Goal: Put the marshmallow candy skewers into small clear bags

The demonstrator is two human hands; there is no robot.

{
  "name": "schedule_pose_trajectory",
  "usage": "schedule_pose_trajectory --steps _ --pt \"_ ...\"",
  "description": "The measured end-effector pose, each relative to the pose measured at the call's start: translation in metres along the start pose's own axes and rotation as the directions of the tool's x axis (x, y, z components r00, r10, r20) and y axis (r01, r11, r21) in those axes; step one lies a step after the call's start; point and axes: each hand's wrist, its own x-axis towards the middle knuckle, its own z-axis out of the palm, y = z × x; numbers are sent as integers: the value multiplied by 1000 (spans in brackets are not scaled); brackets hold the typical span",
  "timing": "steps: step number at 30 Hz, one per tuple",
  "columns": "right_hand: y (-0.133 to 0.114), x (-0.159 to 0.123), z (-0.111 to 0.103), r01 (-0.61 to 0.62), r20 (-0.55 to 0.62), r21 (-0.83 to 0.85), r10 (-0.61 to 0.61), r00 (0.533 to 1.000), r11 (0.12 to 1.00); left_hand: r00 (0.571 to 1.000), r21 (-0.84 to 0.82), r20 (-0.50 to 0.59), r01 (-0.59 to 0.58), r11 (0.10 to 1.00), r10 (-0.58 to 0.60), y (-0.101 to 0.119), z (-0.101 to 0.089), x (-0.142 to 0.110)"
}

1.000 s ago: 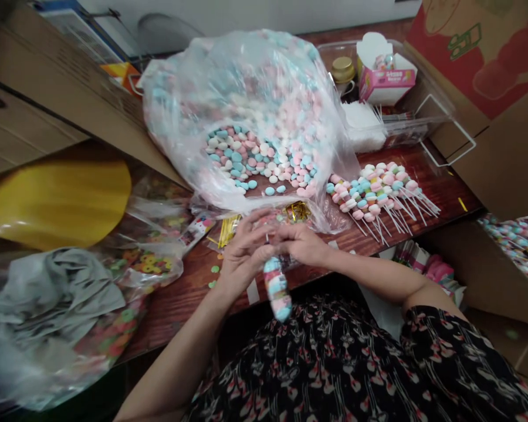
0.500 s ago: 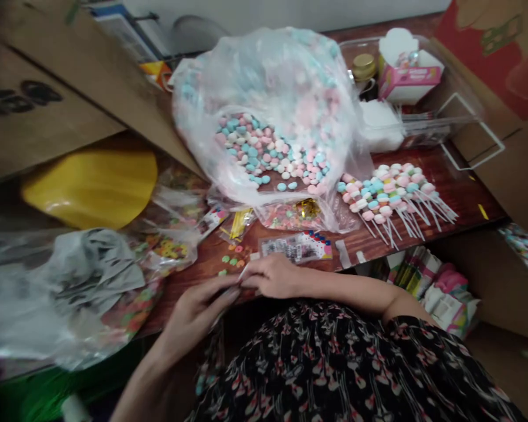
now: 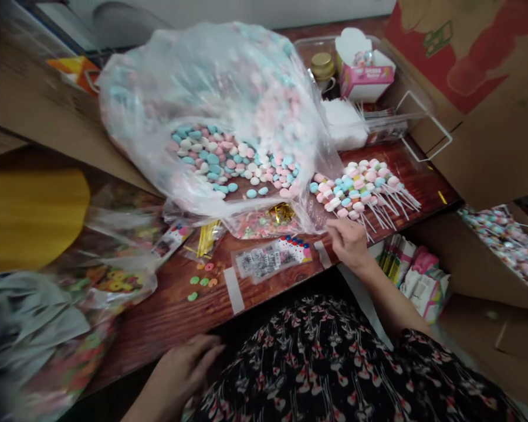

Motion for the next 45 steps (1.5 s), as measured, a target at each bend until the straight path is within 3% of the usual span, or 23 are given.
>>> schedule_pose_trajectory --steps 1,2,4,5,8,10,12,14,16,18,19,21,23,25,28,30,31,33,35,37,39,42,45 --pt "7 0 -5 -55 -89 -38 52 995 998 981 -22 -74 -181 983 179 23 -7 22" --pt "13 1 -10 -107 -167 -72 94 981 992 928 -7 -159 -342 940 336 47 -12 44" --pt "23 2 -17 -185 -277 -152 138 951 971 826 144 -220 -499 855 519 91 -15 86" --pt "26 2 -19 -209 -306 -200 141 942 957 815 250 -175 -506 825 553 109 -13 103" --pt "33 0 -26 -214 -299 -329 114 947 920 863 475 -30 -432 767 505 138 -2 139" --pt "38 -2 -32 -214 -283 -395 103 954 894 879 546 1 -400 736 477 138 4 148" --pt "45 -2 -40 -237 -312 -442 99 945 865 866 569 -43 -388 725 498 127 9 151" --pt "51 3 -49 -272 -364 -473 95 927 838 808 548 -146 -415 727 571 111 12 152" --pt "57 10 -57 -298 -371 -505 108 922 810 716 506 -266 -466 726 645 97 15 153" --pt "59 17 -60 -305 -299 -550 158 941 778 646 481 -349 -499 721 679 90 18 154" --pt "60 20 -60 -298 -244 -576 188 952 761 637 480 -361 -499 722 681 89 19 154" --pt "60 22 -56 -277 -156 -616 229 961 738 664 495 -349 -468 732 661 93 21 152" --pt "61 23 -50 -272 -139 -625 238 961 732 718 495 -331 -420 760 612 100 22 149" --pt "64 22 -45 -298 -180 -600 238 954 742 760 458 -333 -388 800 559 106 21 147" --pt "64 19 -45 -329 -266 -517 216 939 791 782 358 -384 -365 860 492 110 18 148" --pt "56 16 -55 -255 -262 -464 144 954 848 788 273 -425 -359 893 446 108 17 150" --pt "49 14 -63 -185 -223 -453 90 971 872 791 224 -438 -364 904 427 107 18 152" --pt "28 13 -83 -23 -34 -498 6 999 867 789 120 -465 -392 912 400 104 19 154" --pt "3 17 -105 141 214 -608 -10 977 781 777 33 -499 -425 904 384 101 21 155" --pt "-23 26 -123 287 410 -677 24 912 677 760 -15 -534 -446 895 370 98 23 156" --pt "-42 36 -130 400 547 -665 46 836 630 737 6 -561 -451 893 376 95 23 157" --pt "-53 45 -124 488 678 -625 115 726 609 717 149 -540 -434 888 441 92 24 157" --pt "-53 46 -111 525 748 -605 200 633 599 739 284 -463 -398 872 489 93 24 153"
